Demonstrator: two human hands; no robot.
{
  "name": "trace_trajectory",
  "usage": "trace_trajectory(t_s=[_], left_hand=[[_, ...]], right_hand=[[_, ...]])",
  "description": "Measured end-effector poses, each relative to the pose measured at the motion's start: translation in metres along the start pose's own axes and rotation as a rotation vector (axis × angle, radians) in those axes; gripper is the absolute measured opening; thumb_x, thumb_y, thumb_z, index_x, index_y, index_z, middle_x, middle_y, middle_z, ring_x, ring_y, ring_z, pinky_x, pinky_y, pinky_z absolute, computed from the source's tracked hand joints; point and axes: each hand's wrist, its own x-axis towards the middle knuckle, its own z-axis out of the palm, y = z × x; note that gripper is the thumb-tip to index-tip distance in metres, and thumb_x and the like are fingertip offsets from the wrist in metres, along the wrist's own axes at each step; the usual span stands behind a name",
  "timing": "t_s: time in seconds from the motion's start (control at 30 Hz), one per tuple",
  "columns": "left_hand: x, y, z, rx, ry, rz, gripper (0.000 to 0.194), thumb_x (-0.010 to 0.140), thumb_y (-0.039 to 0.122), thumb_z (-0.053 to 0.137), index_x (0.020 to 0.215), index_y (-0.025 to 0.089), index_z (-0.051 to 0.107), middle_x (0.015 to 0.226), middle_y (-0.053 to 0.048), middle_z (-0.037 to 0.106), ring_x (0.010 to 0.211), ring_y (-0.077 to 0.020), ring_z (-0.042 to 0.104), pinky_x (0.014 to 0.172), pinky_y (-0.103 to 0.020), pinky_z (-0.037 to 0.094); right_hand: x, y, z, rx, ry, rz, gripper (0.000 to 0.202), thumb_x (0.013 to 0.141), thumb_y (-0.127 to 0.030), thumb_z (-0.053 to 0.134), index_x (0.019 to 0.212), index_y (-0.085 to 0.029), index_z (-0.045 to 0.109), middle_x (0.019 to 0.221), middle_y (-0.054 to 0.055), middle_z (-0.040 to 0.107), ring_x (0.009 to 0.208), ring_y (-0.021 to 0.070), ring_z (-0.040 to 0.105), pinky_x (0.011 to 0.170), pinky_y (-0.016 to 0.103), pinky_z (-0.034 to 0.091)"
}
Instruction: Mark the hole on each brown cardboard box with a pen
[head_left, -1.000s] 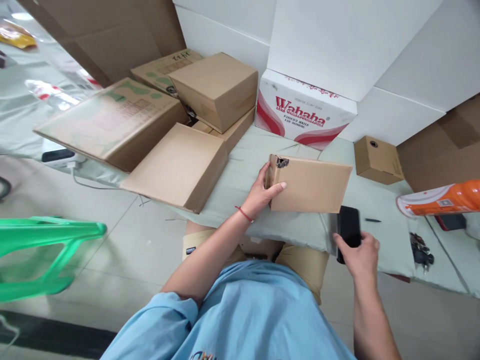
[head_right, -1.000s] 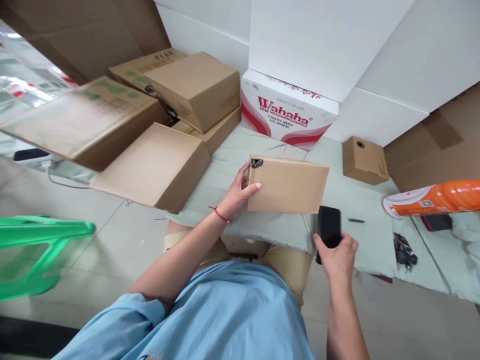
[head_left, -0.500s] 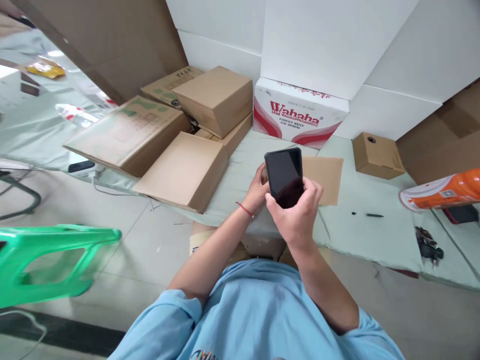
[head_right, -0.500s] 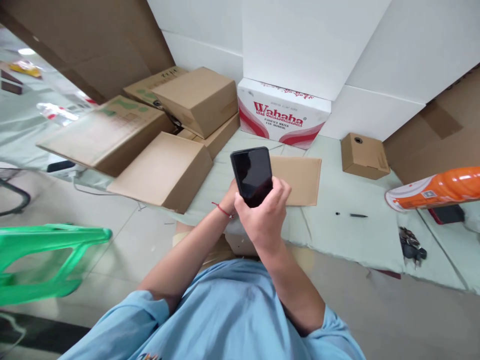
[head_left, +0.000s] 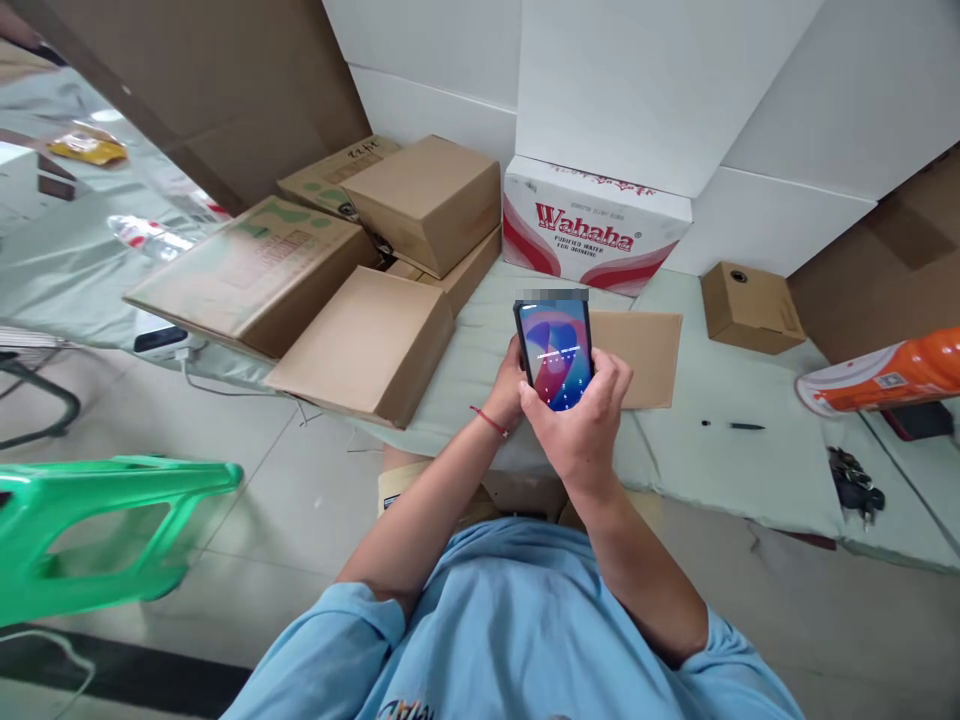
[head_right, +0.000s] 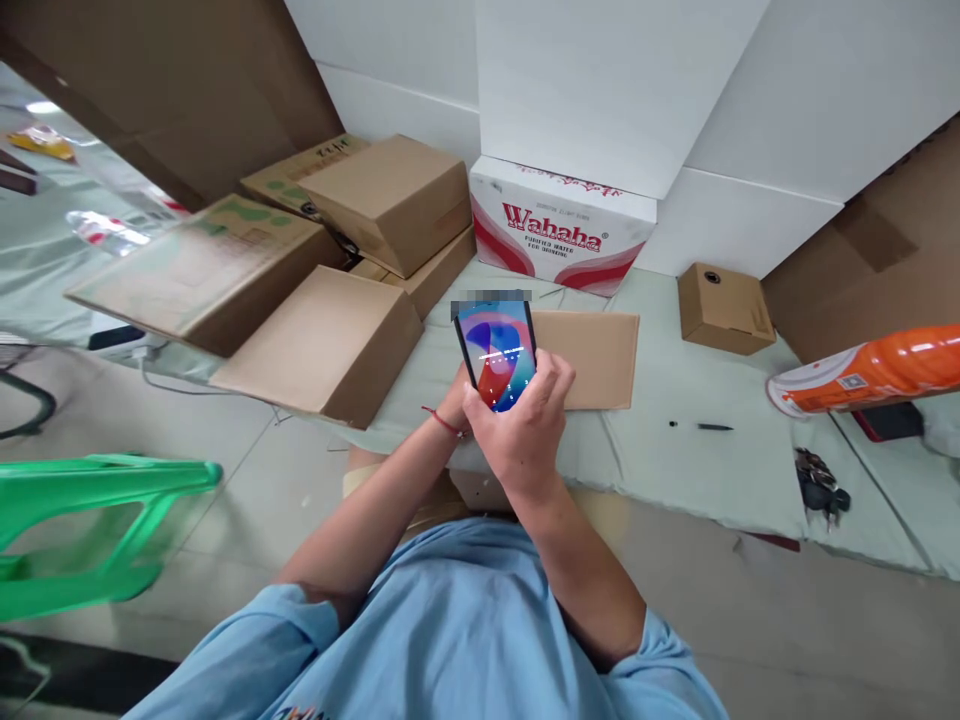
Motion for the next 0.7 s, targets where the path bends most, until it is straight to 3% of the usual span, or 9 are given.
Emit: trace_trajectory(t_s=[0.13,0.37,0.53,0.7], left_hand=[[-0.003,0.003,0.004,0.015,0.037,-0.063,0.069,0.078,0.044,0.094,0.136,0.019,0.065,0.100,-0.007,0.075,0.093,-0.0269,0.071,0.086,-0.040,0.060],[-0.007,0.008,0.004,0.027,0.058,-0.155,0.102,0.074,0.054,0.094,0.159,0.024,0.046,0.117,-0.008,0.072,0.108,-0.0284,0.073,0.097,-0.042,0.060],[-0.010,0.015,0.005,0.054,0.094,-0.194,0.112,0.070,0.060,0.095,0.160,0.022,0.040,0.128,-0.012,0.069,0.115,-0.0287,0.071,0.099,-0.040,0.057],[-0.023,0.034,0.007,0.070,0.081,-0.291,0.113,0.068,0.061,0.095,0.157,0.020,0.039,0.114,-0.011,0.074,0.099,-0.0290,0.074,0.077,-0.036,0.058]], right_hand=[[0.004,0.003,-0.007,0.005,0.036,-0.033,0.070,0.084,-0.046,0.081,0.139,-0.021,0.045,0.131,0.017,0.055,0.125,0.0341,0.060,0.102,0.056,0.060],[0.012,0.022,-0.032,-0.048,0.148,-0.005,0.071,0.085,-0.057,0.083,0.136,-0.022,0.047,0.127,0.014,0.056,0.120,0.0328,0.061,0.103,0.056,0.058],[0.014,0.072,-0.066,-0.147,0.214,0.147,0.076,0.077,-0.064,0.084,0.130,-0.021,0.050,0.126,0.015,0.057,0.118,0.0354,0.061,0.103,0.058,0.055],[0.003,0.133,-0.103,-0.299,0.154,0.386,0.074,0.071,-0.060,0.083,0.124,-0.019,0.052,0.128,0.019,0.057,0.126,0.0399,0.058,0.107,0.058,0.052]])
